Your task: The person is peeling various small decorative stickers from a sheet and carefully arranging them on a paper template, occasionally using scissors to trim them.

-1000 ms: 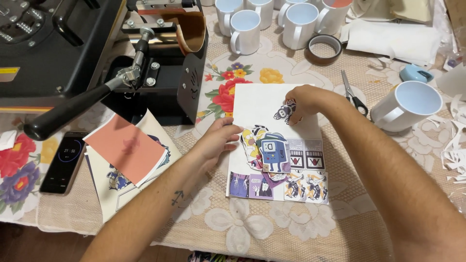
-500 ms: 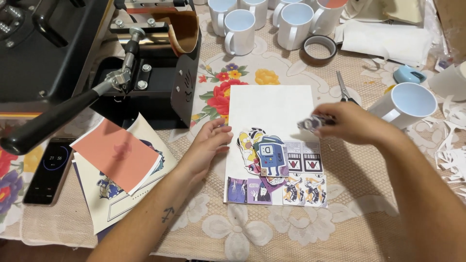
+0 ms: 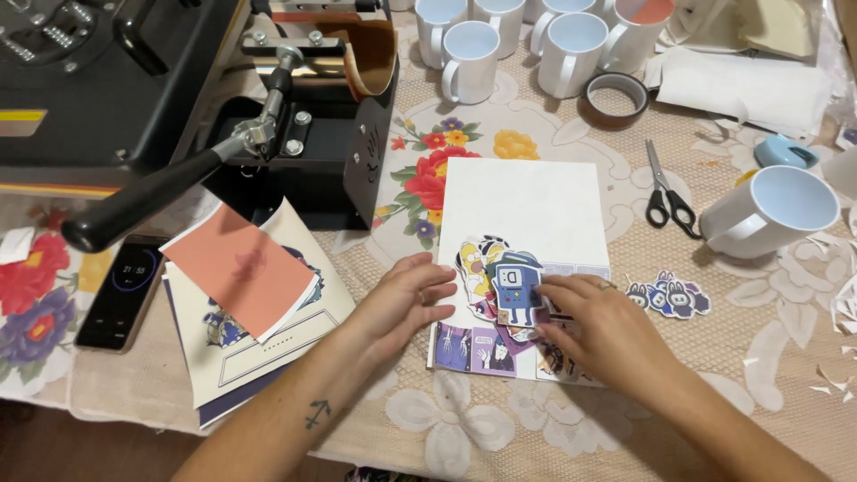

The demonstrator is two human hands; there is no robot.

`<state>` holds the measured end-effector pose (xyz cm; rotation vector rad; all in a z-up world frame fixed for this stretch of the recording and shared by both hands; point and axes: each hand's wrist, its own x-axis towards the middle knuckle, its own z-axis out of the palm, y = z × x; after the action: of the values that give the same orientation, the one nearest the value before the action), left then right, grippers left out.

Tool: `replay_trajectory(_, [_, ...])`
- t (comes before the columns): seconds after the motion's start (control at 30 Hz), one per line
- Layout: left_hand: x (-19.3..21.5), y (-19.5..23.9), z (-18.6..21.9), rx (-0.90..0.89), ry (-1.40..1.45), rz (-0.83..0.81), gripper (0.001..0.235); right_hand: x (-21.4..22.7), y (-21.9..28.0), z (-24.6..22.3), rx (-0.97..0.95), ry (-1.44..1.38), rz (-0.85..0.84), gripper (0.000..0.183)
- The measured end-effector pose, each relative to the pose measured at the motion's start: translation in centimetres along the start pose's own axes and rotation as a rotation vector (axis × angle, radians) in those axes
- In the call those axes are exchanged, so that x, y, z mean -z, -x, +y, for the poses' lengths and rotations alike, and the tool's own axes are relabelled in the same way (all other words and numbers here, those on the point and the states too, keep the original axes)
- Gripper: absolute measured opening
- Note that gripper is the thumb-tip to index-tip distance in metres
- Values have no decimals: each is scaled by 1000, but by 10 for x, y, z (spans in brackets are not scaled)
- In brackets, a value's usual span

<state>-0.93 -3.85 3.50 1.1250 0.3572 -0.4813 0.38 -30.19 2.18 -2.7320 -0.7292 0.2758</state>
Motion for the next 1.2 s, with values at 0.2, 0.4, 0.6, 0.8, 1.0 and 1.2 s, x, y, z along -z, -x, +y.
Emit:
replay_trajectory(0.2, [-9,-9,-1,32,-14,-17,85,-10,-9,-12,-18,-64,-13,51])
replay_trajectory(0.4, [-27,-29,-11,-3,-57,-16,80,-14,-13,-10,-24,-97,-3,51])
replay_trajectory(0.6, [-38,-42,-11,-1,-40,-6,85,-8,-11,-16,-72,-158,42,47])
replay_trajectory(0.8, [-42,-49,-14,-20,-273,0,76,-5,-8,-21,-94,-166,58,47])
replay_trajectory(1.0, [-35,-84,-27,-263,-729,133,49,-9,-10,-18,-142,-256,130,45])
replay_trajectory(1.2, [-34,-61,6,-357,-443,180,48,-1,-21,-9,-190,-588,450,68])
